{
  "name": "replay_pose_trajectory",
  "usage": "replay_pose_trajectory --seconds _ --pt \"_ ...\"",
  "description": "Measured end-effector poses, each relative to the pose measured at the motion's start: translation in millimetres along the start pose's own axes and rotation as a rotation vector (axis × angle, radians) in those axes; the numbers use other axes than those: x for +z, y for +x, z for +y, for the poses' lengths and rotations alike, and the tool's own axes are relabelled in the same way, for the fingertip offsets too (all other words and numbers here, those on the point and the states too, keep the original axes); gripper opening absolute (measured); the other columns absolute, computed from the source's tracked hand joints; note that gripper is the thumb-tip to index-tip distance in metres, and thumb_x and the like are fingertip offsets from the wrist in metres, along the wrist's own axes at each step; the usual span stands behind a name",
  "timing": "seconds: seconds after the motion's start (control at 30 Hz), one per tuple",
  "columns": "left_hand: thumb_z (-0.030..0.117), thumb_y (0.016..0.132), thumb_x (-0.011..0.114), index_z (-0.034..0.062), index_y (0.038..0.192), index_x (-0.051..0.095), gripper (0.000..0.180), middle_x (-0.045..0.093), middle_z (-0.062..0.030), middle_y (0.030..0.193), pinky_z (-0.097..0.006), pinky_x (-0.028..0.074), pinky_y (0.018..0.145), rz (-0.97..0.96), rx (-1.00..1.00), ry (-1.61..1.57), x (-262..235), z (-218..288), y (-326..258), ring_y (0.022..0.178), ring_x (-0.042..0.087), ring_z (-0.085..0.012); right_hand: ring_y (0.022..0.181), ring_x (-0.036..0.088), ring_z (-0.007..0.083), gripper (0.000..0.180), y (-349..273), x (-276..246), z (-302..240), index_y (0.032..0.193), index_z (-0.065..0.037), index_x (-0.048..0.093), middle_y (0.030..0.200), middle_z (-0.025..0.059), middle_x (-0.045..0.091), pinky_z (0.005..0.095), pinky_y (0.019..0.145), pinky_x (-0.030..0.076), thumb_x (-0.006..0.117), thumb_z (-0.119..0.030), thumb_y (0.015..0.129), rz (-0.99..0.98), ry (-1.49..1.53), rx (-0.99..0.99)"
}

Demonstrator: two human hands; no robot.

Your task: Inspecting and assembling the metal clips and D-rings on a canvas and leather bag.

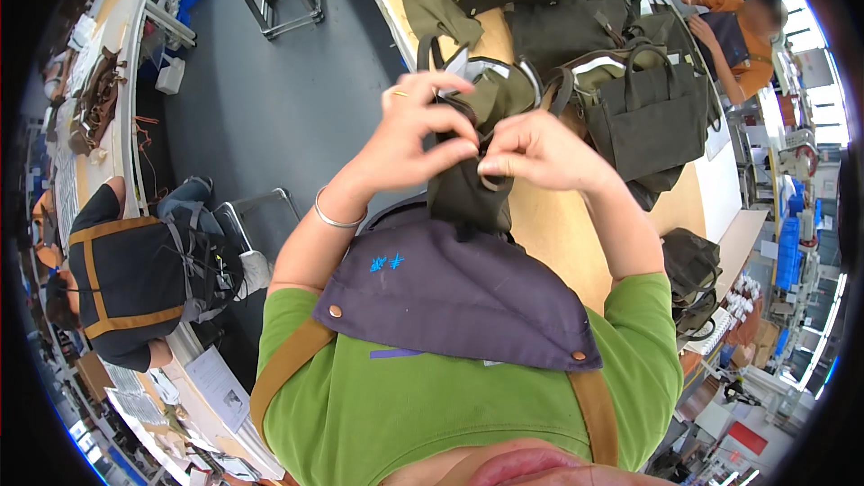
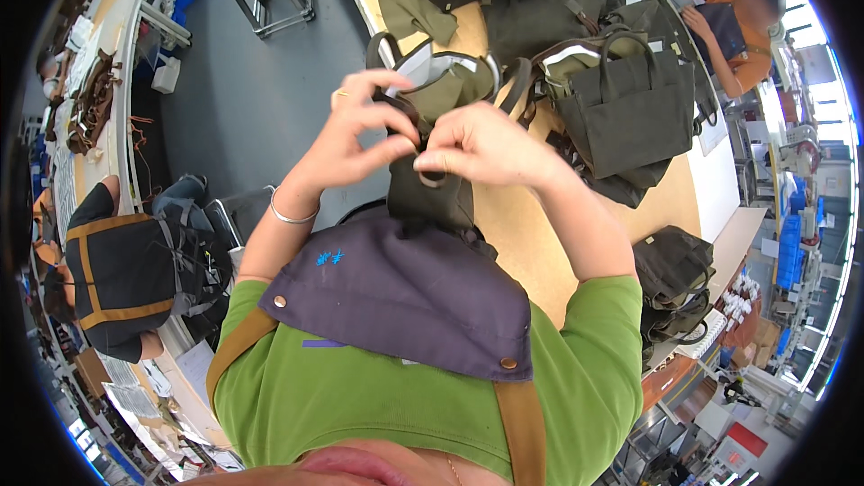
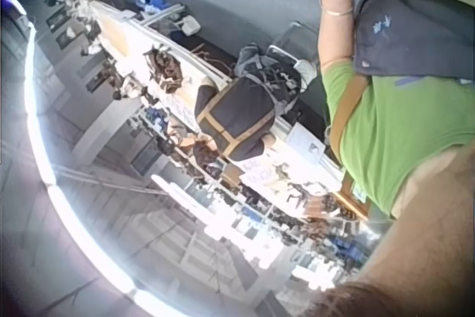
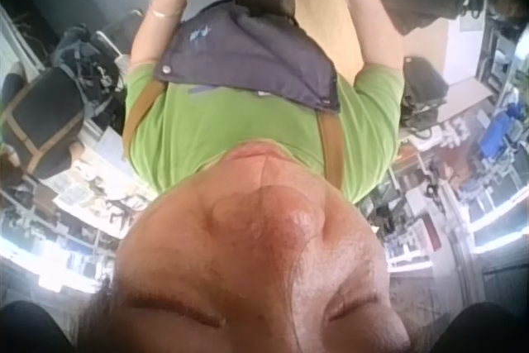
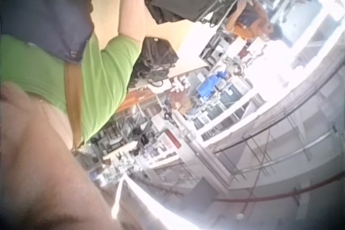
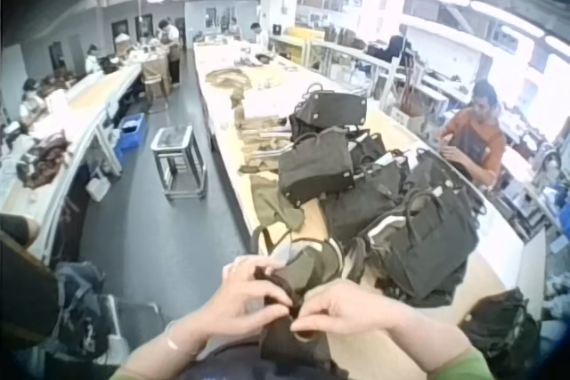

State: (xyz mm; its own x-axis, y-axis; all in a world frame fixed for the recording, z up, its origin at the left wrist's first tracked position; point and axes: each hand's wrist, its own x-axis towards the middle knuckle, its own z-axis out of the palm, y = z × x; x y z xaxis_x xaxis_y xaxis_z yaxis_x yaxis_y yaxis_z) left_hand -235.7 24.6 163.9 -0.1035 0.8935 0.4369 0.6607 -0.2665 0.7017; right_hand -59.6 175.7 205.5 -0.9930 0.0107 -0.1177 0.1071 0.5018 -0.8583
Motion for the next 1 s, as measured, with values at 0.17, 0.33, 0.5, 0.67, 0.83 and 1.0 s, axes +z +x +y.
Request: replay_pose_trajectory --seconds 0.17,0.33,0.5,0.67,0.83,1.0 --pt "0.028 0.091 0.065 0.0051 0.127 0.054 0.044 0.048 -0.0084 0.127 -0.033 0.042 0.097 0.133 -0.455 -0.587 22.1 -54.2 2.8 0.12 0.045 -0.0198 0.073 0.057 0.0189 0.021 9.4 18.8 -4.1 0.077 -0.006 0.069 0.073 0.0037 0.059 0.0321 0.065 0.045 0.077 -0.025 0.078 0.169 -0.027 -0.073" --pt "0.028 0.081 0.073 0.0103 0.108 0.063 0.033 0.054 -0.0105 0.113 -0.036 0.037 0.1 0.212 -0.458 -0.526 58.2 -42.7 3.1 0.114 0.048 -0.0257 0.114 0.046 0.0267 0.062 7.6 29.2 65.3 0.124 -0.01 0.055 0.119 0.0124 0.051 0.0374 0.104 0.033 0.082 -0.033 0.072 1.285 -0.332 -0.018" --pt "0.024 0.08 0.07 0.0078 0.108 0.062 0.033 0.052 -0.0157 0.113 -0.044 0.041 0.096 0.173 -0.205 0.032 78.4 -10.3 11.3 0.11 0.048 -0.0355 0.126 0.044 0.0246 0.073 13.8 -12.5 90.7 0.141 -0.003 0.04 0.137 0.0201 0.044 0.0357 0.104 0.036 0.073 -0.036 0.085 0.731 0.492 0.227" --pt "0.026 0.077 0.076 0.0034 0.112 0.063 0.044 0.057 -0.0127 0.108 -0.039 0.045 0.086 0.08 -0.012 0.114 59.1 18.4 18.0 0.1 0.055 -0.0291 0.11 0.057 0.0219 0.056 40.5 -36.4 22.3 0.135 -0.002 0.047 0.127 0.0136 0.056 0.0317 0.095 0.045 0.06 0.004 0.081 0.474 0.07 0.072" --pt "0.029 0.078 0.073 0.0068 0.112 0.065 0.041 0.058 -0.0137 0.118 -0.041 0.041 0.093 0.585 -0.136 0.448 -36.8 15.5 18.5 0.112 0.05 -0.0323 0.121 0.055 0.0297 0.058 26.5 -36.5 -33.9 0.132 -0.011 0.052 0.132 0.0129 0.056 0.0381 0.098 0.048 0.055 0.013 0.079 0.118 -0.429 -0.345" --pt "0.037 0.088 0.061 0.0107 0.114 0.066 0.037 0.063 -0.0137 0.111 -0.041 0.045 0.093 -0.041 -0.238 0.219 -5.6 -20.2 11.6 0.106 0.057 -0.0346 0.104 0.065 0.0282 0.025 40.7 -19.9 7.7 0.088 -0.005 0.067 0.12 0.0098 0.062 0.0354 0.087 0.054 0.054 0.011 0.074 0.278 -0.535 -0.378"
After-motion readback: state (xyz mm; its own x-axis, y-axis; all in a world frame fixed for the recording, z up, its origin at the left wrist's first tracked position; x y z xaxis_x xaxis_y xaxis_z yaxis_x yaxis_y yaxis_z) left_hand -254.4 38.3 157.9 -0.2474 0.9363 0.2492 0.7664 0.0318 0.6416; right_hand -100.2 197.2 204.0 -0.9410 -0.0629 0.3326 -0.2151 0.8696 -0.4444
